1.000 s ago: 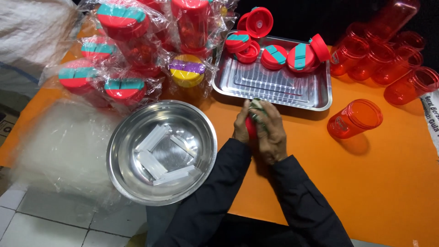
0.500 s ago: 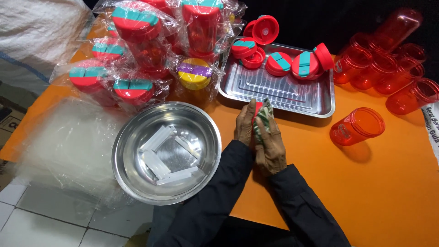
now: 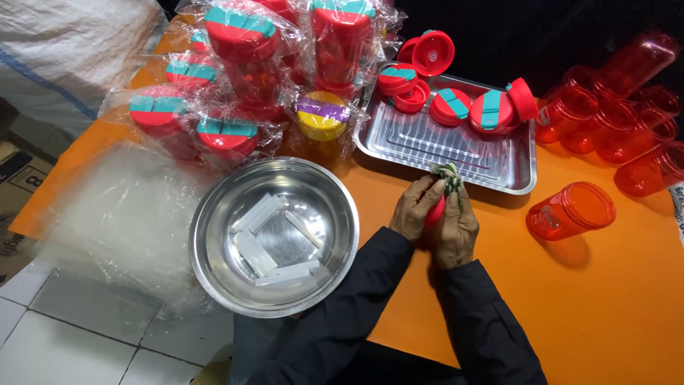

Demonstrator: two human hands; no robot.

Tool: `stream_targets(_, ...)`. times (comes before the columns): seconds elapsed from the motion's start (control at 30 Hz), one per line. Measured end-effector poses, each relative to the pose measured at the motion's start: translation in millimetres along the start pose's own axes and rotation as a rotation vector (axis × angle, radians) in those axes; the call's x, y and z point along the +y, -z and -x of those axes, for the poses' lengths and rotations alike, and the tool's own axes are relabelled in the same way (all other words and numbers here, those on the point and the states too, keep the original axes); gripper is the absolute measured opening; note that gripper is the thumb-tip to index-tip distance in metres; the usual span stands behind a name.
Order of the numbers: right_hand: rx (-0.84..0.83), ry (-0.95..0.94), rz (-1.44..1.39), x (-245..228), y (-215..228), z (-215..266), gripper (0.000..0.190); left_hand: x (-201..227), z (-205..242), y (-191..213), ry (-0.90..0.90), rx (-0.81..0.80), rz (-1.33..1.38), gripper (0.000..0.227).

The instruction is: Cleaning a plastic lid with a cloth, inserting a straw into the lid, and assembling the lid onto a plastic bottle.

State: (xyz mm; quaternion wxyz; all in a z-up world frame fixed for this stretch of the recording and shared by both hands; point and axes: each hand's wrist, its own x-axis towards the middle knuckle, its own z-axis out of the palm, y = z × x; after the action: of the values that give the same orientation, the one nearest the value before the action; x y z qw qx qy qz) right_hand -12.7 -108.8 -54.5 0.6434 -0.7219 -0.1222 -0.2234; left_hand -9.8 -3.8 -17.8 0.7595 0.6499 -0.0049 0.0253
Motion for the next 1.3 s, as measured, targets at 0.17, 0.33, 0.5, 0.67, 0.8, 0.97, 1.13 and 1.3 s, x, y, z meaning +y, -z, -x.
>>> stream_targets(0.17, -0.052, -0.076, 0.08, -24, -4, 11, 0.038, 5, -3, 3, 0.105, 0.14, 0.173, 0.055)
stream_targets(0.33, -0.112, 0.081, 0.382, -54, -12, 22, 0.042, 22, -1, 13, 0.221, 0.367, 0.187, 0.072)
stream_targets(0.5, -0.199, 0.452, 0.491, -24, -4, 22, 0.046, 21, 14, 11, 0.034, 0.228, 0.114, 0.045)
stream_targets(0.67, -0.153, 0.409, 0.433, -28, -1, 4, 0.041, 28, 12, 8, 0.029, 0.063, 0.108, 0.076)
stream_targets(0.8, -0.087, 0.24, 0.314, -40, 0, -1, 0.036, 8, 2, 4, 0.03, 0.027, -0.099, 0.069)
stream_targets(0.97, -0.054, -0.108, -0.008, -12, 7, -4, 0.037, -1, -4, 0, 0.052, 0.052, -0.096, 0.068)
stream_targets(1.13, -0.111, -0.278, 0.053, -22, 8, 7, 0.039, 4, 3, -2, 0.132, 0.119, 0.146, 0.066)
stream_targets(1.3, -0.137, 0.004, 0.402, -42, -2, 27, 0.044, 15, 5, 9, 0.229, 0.381, 0.278, 0.083)
